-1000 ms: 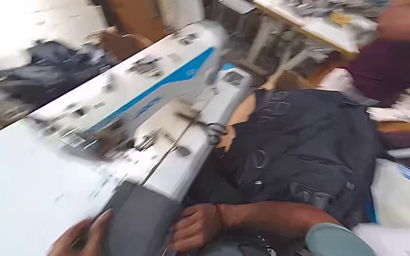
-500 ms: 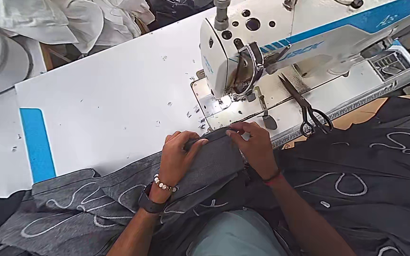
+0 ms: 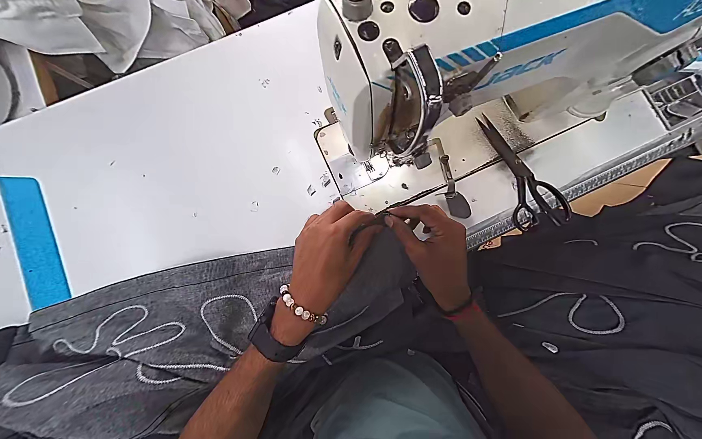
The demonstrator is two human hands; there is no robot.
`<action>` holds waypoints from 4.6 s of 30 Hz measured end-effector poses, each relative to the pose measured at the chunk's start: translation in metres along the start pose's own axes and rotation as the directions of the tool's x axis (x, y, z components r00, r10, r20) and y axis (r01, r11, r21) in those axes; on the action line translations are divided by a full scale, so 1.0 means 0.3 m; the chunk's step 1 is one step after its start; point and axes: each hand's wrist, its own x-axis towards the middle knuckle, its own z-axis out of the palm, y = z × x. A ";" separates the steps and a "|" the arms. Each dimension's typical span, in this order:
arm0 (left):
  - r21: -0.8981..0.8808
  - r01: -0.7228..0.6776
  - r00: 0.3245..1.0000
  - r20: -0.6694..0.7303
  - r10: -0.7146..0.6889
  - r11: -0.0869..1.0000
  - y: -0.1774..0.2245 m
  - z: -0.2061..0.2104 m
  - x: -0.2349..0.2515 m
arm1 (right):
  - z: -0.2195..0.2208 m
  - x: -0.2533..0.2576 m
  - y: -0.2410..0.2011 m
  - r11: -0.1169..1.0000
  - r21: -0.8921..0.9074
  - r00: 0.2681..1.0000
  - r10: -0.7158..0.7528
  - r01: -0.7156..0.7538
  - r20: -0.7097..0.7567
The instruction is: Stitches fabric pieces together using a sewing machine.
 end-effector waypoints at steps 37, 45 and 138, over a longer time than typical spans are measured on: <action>0.047 -0.087 0.947 -0.305 0.098 0.995 0.030 0.065 0.017 | 0.013 -0.003 -0.049 0.835 -0.488 0.952 -0.303 0.253 -0.026; -0.371 0.043 0.979 -0.168 -0.113 0.928 0.017 0.045 0.041 | -0.034 0.058 0.000 0.996 -0.079 0.994 0.041 -0.033 0.103; 0.355 -0.308 0.944 -0.004 0.330 0.883 -0.168 0.020 0.159 | 0.002 0.072 0.001 0.958 -0.279 0.984 0.111 -0.068 0.140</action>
